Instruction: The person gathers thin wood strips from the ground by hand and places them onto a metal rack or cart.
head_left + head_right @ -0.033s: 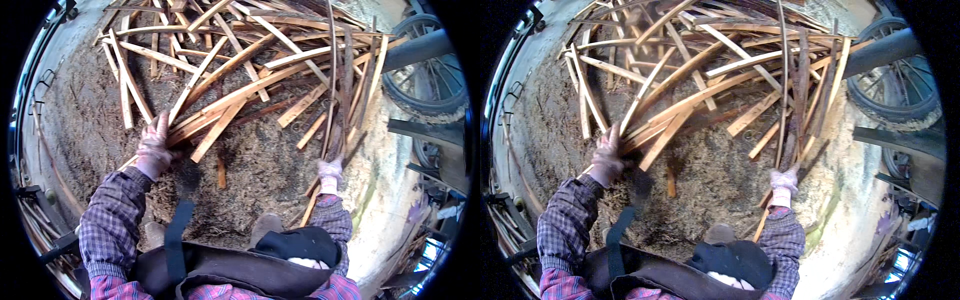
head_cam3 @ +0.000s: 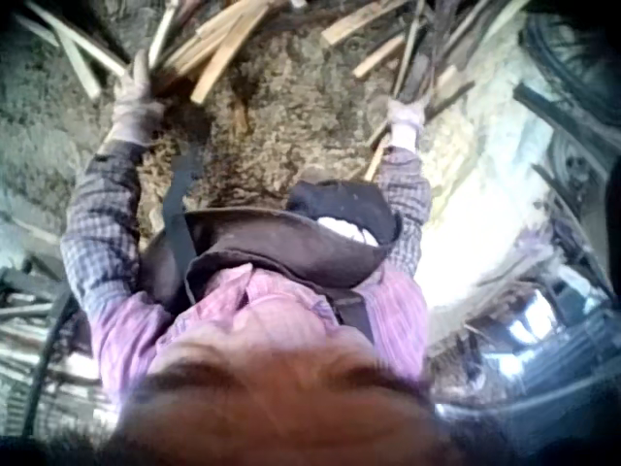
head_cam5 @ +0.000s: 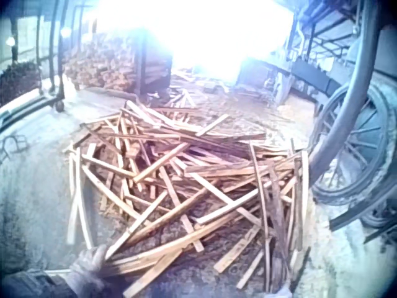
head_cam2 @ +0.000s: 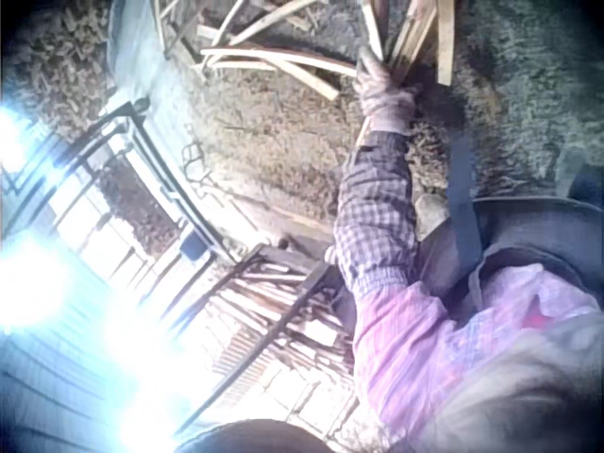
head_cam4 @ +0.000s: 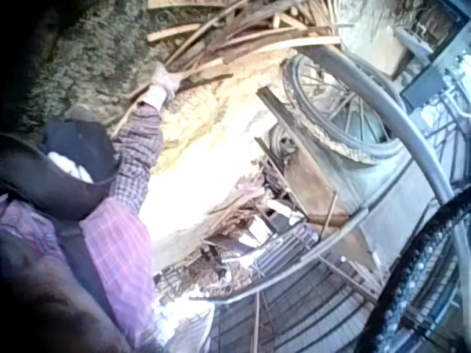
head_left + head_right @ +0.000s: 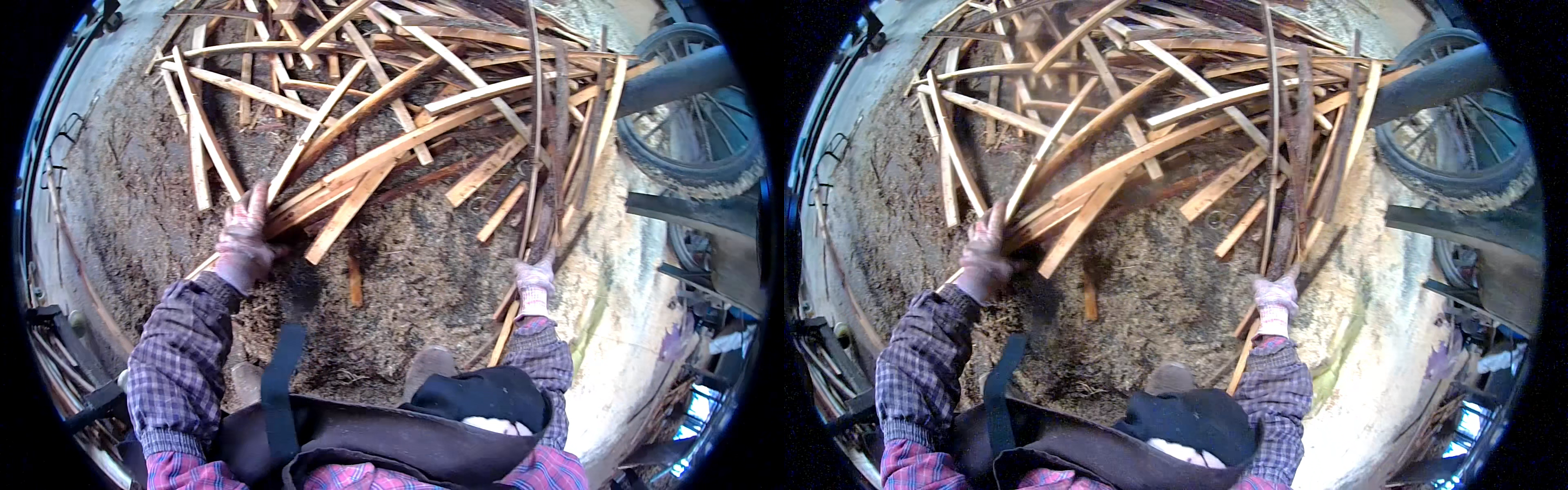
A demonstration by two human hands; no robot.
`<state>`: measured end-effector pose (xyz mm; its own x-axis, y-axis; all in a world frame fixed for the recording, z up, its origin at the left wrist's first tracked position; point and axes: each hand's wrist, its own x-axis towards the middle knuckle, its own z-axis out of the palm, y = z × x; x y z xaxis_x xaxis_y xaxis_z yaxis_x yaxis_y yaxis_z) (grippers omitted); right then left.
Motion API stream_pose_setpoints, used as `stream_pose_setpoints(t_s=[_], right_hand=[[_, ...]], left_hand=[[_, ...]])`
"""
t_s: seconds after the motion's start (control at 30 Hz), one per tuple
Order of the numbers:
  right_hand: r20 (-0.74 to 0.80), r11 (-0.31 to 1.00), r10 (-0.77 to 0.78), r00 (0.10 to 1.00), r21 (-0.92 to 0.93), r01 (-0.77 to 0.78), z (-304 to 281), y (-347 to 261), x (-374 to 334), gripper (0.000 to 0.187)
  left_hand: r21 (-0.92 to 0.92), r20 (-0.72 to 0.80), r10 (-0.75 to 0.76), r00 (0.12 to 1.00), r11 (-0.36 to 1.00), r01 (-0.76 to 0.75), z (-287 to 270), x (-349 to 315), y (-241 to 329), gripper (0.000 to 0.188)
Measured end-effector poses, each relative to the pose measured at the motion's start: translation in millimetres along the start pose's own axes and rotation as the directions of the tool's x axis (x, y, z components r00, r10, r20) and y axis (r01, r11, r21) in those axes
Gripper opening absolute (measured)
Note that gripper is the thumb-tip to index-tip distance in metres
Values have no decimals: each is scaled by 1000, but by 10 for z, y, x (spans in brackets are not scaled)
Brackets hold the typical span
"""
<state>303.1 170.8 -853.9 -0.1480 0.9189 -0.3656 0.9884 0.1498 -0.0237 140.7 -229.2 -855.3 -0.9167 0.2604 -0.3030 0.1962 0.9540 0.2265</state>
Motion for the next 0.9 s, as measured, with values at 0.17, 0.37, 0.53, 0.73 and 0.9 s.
stream_pose_setpoints(t_s=[0.17, 0.37, 0.53, 0.73, 0.9], right_hand=[[207, 978, -103, 973, -160, 138, 36, 616, 403, 104], [380, 907, -360, 852, 357, 224, 30, 2020, 31, 57], [356, 830, -361, 862, 543, 123, -51, 2499, -807, 55], [350, 533, -424, 835, 842, -83, 136, 2310, -731, 21], [405, 256, -414, 815, 911, -322, -313, 1915, -860, 18]], left_hand=[[98, 41, -92, 995, 991, 88, -96, 86, -4, 99], [-386, 294, 5, 956, 915, 114, -196, 16, -96, 98], [-515, 396, 29, 918, 835, 196, -95, -146, 31, 102], [-507, 368, 14, 930, 841, 188, 101, -221, -60, 81], [-284, 560, -70, 825, 920, 271, -112, -146, -8, 56]])
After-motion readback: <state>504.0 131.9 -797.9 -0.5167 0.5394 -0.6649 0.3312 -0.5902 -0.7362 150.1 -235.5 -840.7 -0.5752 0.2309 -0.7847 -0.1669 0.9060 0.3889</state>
